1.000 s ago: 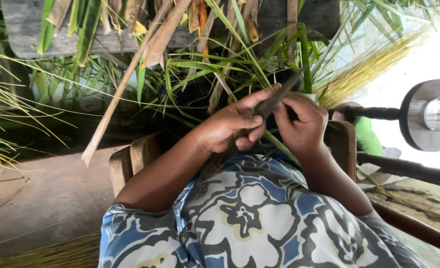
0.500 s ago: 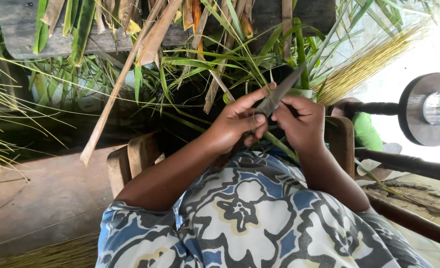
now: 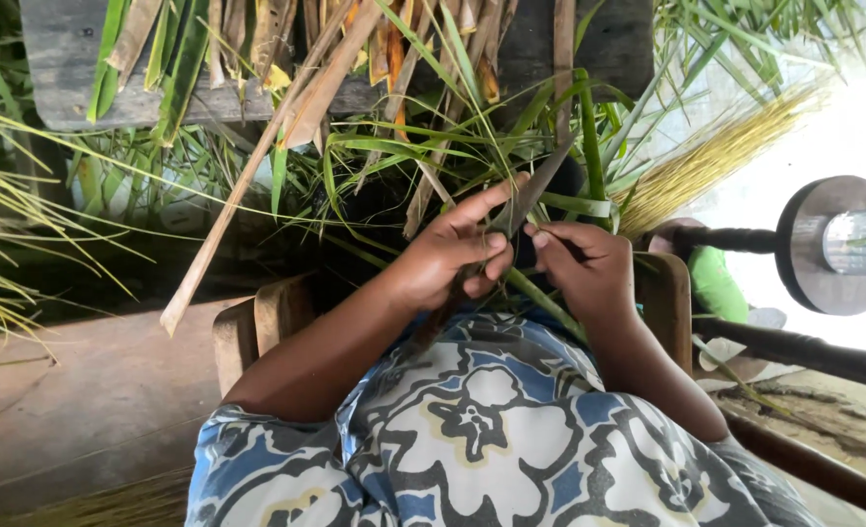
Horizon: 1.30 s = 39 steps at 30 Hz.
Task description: Stripping the green leaf material from the central rib of plant leaves using a knife to collect fibers
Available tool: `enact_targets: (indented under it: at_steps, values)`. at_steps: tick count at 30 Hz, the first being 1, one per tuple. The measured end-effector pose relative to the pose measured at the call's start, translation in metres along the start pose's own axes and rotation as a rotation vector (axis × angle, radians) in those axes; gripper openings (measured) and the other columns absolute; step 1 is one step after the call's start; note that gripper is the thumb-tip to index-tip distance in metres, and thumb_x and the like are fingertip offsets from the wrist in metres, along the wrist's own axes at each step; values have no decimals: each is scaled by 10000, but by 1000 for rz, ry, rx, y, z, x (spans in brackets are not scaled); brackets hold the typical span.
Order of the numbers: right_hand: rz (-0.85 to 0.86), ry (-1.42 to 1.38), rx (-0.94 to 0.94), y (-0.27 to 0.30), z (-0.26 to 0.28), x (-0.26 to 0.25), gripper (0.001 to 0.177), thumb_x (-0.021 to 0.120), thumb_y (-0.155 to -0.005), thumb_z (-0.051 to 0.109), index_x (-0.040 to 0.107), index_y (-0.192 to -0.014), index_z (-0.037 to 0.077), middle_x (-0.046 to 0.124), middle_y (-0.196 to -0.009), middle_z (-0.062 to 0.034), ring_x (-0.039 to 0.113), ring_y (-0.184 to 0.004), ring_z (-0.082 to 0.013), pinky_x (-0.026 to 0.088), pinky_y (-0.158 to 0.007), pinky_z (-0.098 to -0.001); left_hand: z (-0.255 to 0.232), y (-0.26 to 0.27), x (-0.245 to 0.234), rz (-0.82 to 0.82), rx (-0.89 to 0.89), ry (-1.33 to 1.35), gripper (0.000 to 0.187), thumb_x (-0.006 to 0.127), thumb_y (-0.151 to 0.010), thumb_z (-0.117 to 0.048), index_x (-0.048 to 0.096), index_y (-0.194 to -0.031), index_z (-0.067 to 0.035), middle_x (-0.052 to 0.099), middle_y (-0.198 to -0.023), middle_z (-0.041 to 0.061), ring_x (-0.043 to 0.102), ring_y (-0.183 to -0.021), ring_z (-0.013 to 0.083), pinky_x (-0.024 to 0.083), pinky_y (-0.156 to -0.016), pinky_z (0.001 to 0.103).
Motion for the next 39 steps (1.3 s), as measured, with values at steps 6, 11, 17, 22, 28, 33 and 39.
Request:
enact_targets:
  at_steps: [6,11,17,22,28,33,39]
  values:
    - [29,-146,62,10,-4,-9,98,622,-820,-27,637,-896,-87,562,-522,-200,500,-388,-122,382,-361,-223,-13,-2,-6,-23,85,-37,561,503,-909,-3,308,-1421,-124,494,-593,186,409,-350,156,355,-314,211]
    - [28,-242,67,19,-12,-16,91,604,-804,-88,611,-886,-127,502,-460,-208,426,-337,-97,349,-317,-203,-37,-4,-16,-77,128,-100,555,498,-928,-44,300,-1432,-167,520,-638,146,432,-413,117,369,-359,192]
    - [19,-258,75,22,-22,-22,136,633,-801,-69,611,-926,-119,535,-525,-245,518,-391,-118,353,-355,-166,-30,-1,-12,-26,40,-42,563,488,-927,-35,287,-1434,-175,509,-620,146,430,-400,119,373,-349,191]
    - [49,46,106,30,-4,-32,115,664,-812,28,671,-892,-54,563,-506,-192,494,-391,-115,372,-349,-243,-29,-2,-10,3,39,-17,573,459,-910,37,259,-1432,-89,498,-605,166,442,-362,142,397,-320,216]
    - [35,182,137,52,-23,-58,113,688,-763,45,697,-854,-21,566,-496,-159,516,-399,-130,392,-368,-264,-35,-3,-12,-39,45,-7,576,459,-904,47,265,-1429,-91,499,-611,180,445,-350,153,411,-320,241]
    - [24,224,239,78,-30,-79,116,665,-765,60,695,-849,-14,547,-471,-149,508,-396,-145,404,-392,-275,-40,-3,-21,-81,58,-9,573,456,-913,29,257,-1434,-105,505,-617,171,449,-359,152,417,-331,245]
    - [120,375,424,114,-55,-119,195,640,-785,152,717,-879,-1,695,-733,-102,577,-603,-143,453,-519,-253,-59,0,-20,-155,-64,41,643,501,-890,-34,230,-1454,-179,509,-642,109,390,-417,129,359,-403,227]
Point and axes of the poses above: each hand's wrist, its own y-axis away from the middle knuckle, its own x-axis out of the palm, z = x × y, the point moved 1 cm from there along -y, towards the middle knuckle
